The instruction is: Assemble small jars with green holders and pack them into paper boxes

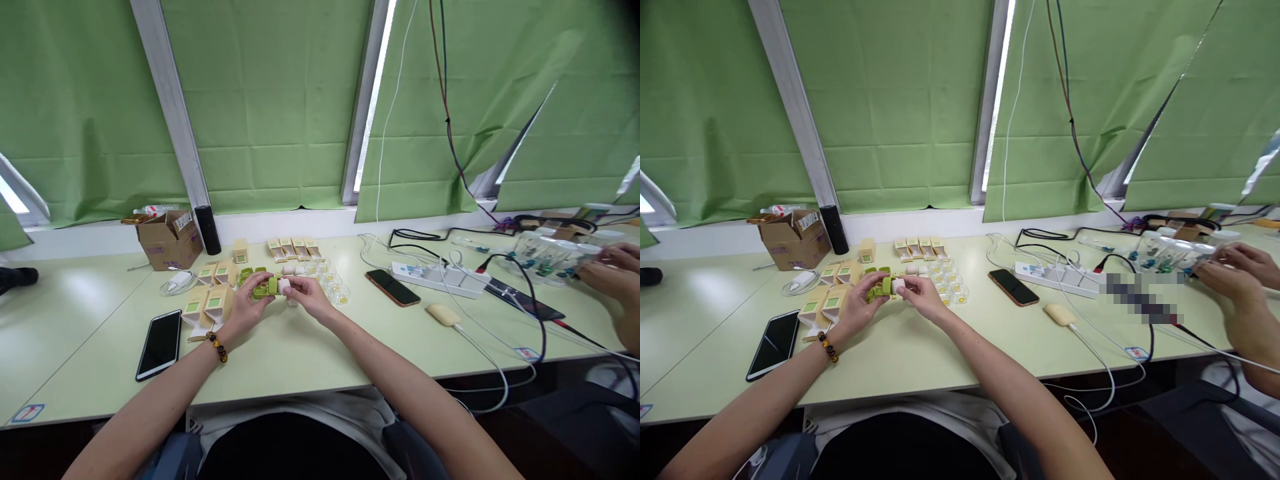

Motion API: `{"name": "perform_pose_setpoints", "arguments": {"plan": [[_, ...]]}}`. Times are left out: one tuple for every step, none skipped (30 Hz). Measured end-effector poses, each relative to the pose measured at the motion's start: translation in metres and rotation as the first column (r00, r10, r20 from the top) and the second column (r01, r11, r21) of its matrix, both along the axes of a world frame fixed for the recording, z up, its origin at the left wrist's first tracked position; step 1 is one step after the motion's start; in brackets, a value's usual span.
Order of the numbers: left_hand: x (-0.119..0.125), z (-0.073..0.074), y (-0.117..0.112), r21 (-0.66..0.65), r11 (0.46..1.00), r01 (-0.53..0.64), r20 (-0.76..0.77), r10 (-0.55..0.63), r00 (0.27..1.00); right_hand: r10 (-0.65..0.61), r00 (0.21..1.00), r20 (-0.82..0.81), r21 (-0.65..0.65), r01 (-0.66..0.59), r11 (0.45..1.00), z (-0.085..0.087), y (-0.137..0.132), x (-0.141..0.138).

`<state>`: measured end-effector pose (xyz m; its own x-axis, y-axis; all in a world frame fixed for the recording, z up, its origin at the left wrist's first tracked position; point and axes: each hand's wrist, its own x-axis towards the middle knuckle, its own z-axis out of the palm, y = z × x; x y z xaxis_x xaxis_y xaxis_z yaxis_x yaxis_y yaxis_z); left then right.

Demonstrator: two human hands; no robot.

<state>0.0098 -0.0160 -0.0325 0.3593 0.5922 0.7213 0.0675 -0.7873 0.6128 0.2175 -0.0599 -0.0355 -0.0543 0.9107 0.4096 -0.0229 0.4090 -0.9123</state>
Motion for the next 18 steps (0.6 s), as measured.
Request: {"name": "perform_pose_setpoints", "arguments": {"plan": [[0.0000, -0.0001, 0.0000, 0.004, 1.000, -0.001, -0.002, 0.001, 1.000, 0.000, 1.000, 0.001, -0.001, 0.000, 1.000, -0.0004, 0.0003, -0.0001], [-0.0001, -0.0003, 0.0002, 0.008, 1.000, 0.000, -0.007, 0.000, 1.000, 0.002, 1.000, 0.002, -0.003, -0.002, 1.000, -0.0007, 0.0004, -0.0004], [-0.0001, -0.0006, 0.0003, 0.012, 1.000, 0.002, -0.012, -0.002, 1.000, 0.004, 1.000, 0.003, -0.003, -0.004, 1.000, -0.0007, 0.0004, -0.0007], [-0.0001, -0.0009, 0.0005, 0.016, 1.000, 0.004, -0.019, -0.004, 1.000, 0.010, 1.000, 0.003, -0.002, -0.010, 1.000, -0.0005, 0.0002, -0.0011], [-0.0002, -0.0012, 0.0007, 0.020, 1.000, 0.008, -0.025, -0.007, 1.000, 0.016, 1.000, 0.004, 0.000, -0.016, 1.000, -0.0003, 0.0000, -0.0015], [-0.0002, -0.0015, 0.0008, 0.024, 1.000, 0.011, -0.028, -0.010, 1.000, 0.020, 1.000, 0.004, 0.004, -0.020, 1.000, 0.0001, -0.0003, -0.0019], [-0.0002, -0.0017, 0.0008, 0.028, 1.000, 0.013, -0.030, -0.012, 0.999, 0.023, 1.000, 0.004, 0.008, -0.023, 1.000, 0.0004, -0.0006, -0.0023], [-0.0002, -0.0017, 0.0007, 0.035, 0.999, 0.013, -0.032, -0.012, 0.999, 0.025, 1.000, 0.004, 0.012, -0.025, 1.000, 0.0008, -0.0009, -0.0027], [-0.0002, -0.0017, 0.0006, 0.045, 0.999, 0.013, -0.036, -0.011, 0.999, 0.026, 1.000, 0.003, 0.016, -0.026, 1.000, 0.0011, -0.0011, -0.0031], [-0.0002, -0.0015, 0.0004, 0.057, 0.998, 0.011, -0.040, -0.009, 0.999, 0.028, 1.000, 0.001, 0.019, -0.028, 0.999, 0.0013, -0.0013, -0.0034], [-0.0003, -0.0013, 0.0002, 0.071, 0.997, 0.009, -0.046, -0.006, 0.999, 0.030, 1.000, -0.001, 0.022, -0.030, 0.999, 0.0015, -0.0015, -0.0037], [-0.0004, -0.0011, -0.0001, 0.087, 0.996, 0.006, -0.053, -0.001, 0.999, 0.033, 0.999, -0.002, 0.025, -0.033, 0.999, 0.0017, -0.0018, -0.0040], [-0.0005, -0.0010, -0.0003, 0.103, 0.995, 0.002, -0.057, 0.004, 0.998, 0.035, 0.999, -0.003, 0.028, -0.035, 0.999, 0.0019, -0.0020, -0.0043], [-0.0006, -0.0011, -0.0004, 0.119, 0.993, -0.002, -0.060, 0.010, 0.998, 0.036, 0.999, -0.002, 0.030, -0.036, 0.999, 0.0021, -0.0023, -0.0047], [-0.0007, -0.0015, -0.0005, 0.135, 0.991, -0.006, -0.064, 0.015, 0.998, 0.035, 0.999, -0.002, 0.033, -0.035, 0.999, 0.0023, -0.0027, -0.0052], [-0.0007, -0.0022, -0.0005, 0.149, 0.989, -0.011, -0.069, 0.021, 0.997, 0.034, 0.999, -0.002, 0.036, -0.034, 0.999, 0.0026, -0.0032, -0.0058], [-0.0007, -0.0031, -0.0005, 0.163, 0.986, -0.016, -0.075, 0.028, 0.997, 0.031, 1.000, -0.004, 0.037, -0.031, 0.999, 0.0030, -0.0037, -0.0065], [-0.0005, -0.0043, -0.0005, 0.179, 0.984, -0.023, -0.082, 0.038, 0.996, 0.029, 1.000, -0.006, 0.036, -0.029, 0.999, 0.0033, -0.0043, -0.0074]]}}
